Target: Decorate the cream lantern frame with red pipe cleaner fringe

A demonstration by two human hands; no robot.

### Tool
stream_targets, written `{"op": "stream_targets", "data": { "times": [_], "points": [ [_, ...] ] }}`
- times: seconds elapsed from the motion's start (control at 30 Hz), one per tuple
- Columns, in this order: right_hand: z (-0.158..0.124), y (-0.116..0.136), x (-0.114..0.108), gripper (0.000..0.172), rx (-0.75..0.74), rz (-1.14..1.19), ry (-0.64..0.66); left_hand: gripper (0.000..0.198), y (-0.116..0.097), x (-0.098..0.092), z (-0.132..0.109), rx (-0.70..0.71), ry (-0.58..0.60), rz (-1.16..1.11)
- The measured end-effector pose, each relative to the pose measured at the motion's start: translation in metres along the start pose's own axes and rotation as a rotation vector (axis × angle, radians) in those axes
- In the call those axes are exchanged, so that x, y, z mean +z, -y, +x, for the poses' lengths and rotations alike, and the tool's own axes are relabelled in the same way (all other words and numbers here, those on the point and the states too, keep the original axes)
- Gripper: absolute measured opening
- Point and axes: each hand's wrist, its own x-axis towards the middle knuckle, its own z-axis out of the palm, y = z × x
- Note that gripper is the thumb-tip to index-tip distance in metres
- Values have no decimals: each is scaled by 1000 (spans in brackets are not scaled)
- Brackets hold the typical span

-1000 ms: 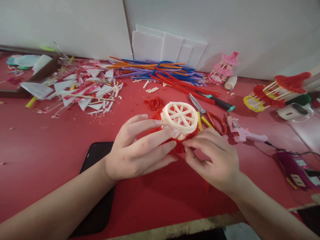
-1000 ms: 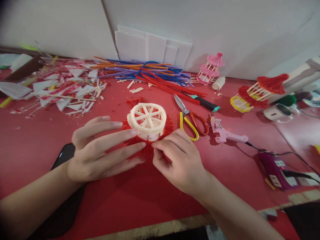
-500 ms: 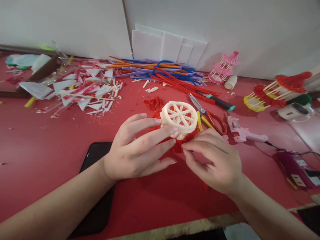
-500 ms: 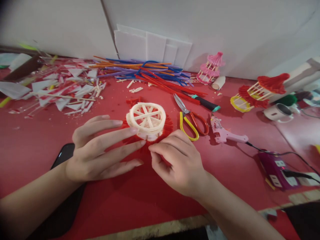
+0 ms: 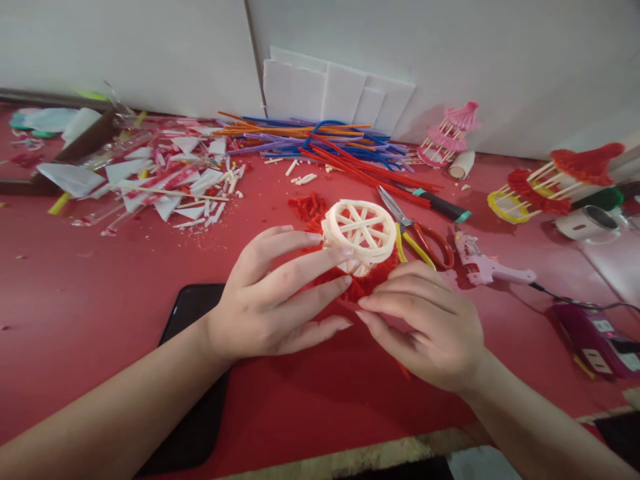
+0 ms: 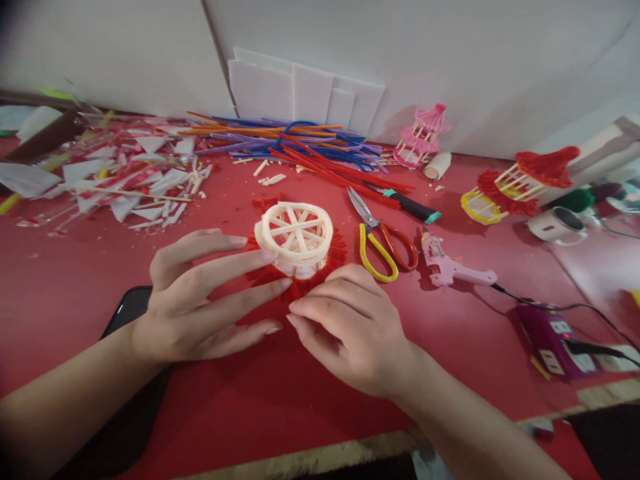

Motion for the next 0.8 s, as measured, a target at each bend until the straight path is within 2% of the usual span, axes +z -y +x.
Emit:
{"op": "stream_targets", "data": {
  "times": [0.07, 0.17, 0.27, 0.33, 0.4, 0.63, 0.73, 0.8],
  "points": [
    [-1, -1, 0, 11, 24, -3, -2, 45, 0, 2, 0, -72, -36, -60],
    [-3, -2, 2, 12, 76, -7, 7, 62, 1, 7, -2, -314, -65, -282],
    [-5, -3, 4, 12, 116, -44, 1, 83, 6, 13, -7, -531, 41, -616],
    [-5, -4, 5, 13, 120, -81, -19, 85, 8, 16, -10, -593, 112, -787],
    [-6, -4, 6, 13, 127, -116, -36, 81, 9, 19, -11, -617, 126, -868],
    [-6, -3, 7, 9, 173, -121, -47, 71, 3, 20, -7, -648, 3, -778],
    [-5, -3, 8, 9, 210, -67, -39, 68, -1, 19, -6, -649, 5, -643],
    [-5, -2, 9, 10, 240, -41, -28, 74, -3, 20, -7, -654, 19, -576]
  ]
}}
